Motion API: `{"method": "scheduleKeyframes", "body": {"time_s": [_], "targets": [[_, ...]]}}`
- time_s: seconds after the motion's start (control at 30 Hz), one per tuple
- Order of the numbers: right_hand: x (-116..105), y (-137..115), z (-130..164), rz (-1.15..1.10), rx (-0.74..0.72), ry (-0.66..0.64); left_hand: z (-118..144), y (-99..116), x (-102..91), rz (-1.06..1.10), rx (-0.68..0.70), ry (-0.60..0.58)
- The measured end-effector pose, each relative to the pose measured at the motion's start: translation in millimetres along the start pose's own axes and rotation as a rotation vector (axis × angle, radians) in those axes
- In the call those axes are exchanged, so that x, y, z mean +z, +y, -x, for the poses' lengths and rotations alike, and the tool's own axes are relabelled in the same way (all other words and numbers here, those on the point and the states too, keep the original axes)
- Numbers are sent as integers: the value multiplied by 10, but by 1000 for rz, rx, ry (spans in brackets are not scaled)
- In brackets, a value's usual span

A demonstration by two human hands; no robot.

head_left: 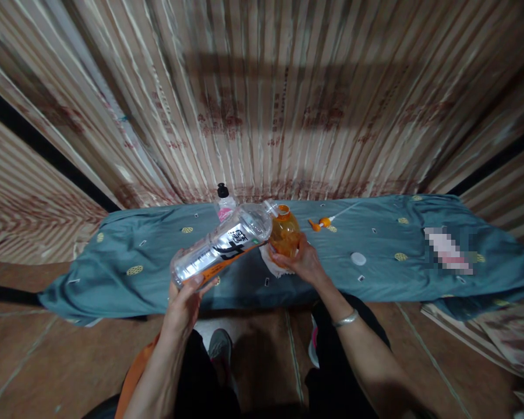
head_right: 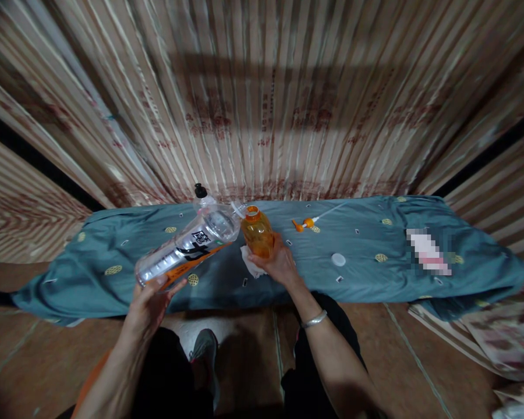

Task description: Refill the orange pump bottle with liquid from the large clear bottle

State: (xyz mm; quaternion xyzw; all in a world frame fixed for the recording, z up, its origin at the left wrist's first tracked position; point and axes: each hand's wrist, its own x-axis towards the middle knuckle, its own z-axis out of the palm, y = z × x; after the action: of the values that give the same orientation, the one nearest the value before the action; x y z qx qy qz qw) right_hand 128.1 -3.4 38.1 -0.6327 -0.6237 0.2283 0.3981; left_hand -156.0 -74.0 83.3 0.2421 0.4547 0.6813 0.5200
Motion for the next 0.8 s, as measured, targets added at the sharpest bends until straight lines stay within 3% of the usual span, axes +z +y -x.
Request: {"method": "scheduleKeyframes", "body": {"time_s": [0.53, 0.8], "targets": [[158, -77, -25, 83, -116, 97, -3, 85, 97, -21, 90, 88], [240, -46, 3, 154, -50, 113, 10, 131, 126, -36, 124, 103]]}}
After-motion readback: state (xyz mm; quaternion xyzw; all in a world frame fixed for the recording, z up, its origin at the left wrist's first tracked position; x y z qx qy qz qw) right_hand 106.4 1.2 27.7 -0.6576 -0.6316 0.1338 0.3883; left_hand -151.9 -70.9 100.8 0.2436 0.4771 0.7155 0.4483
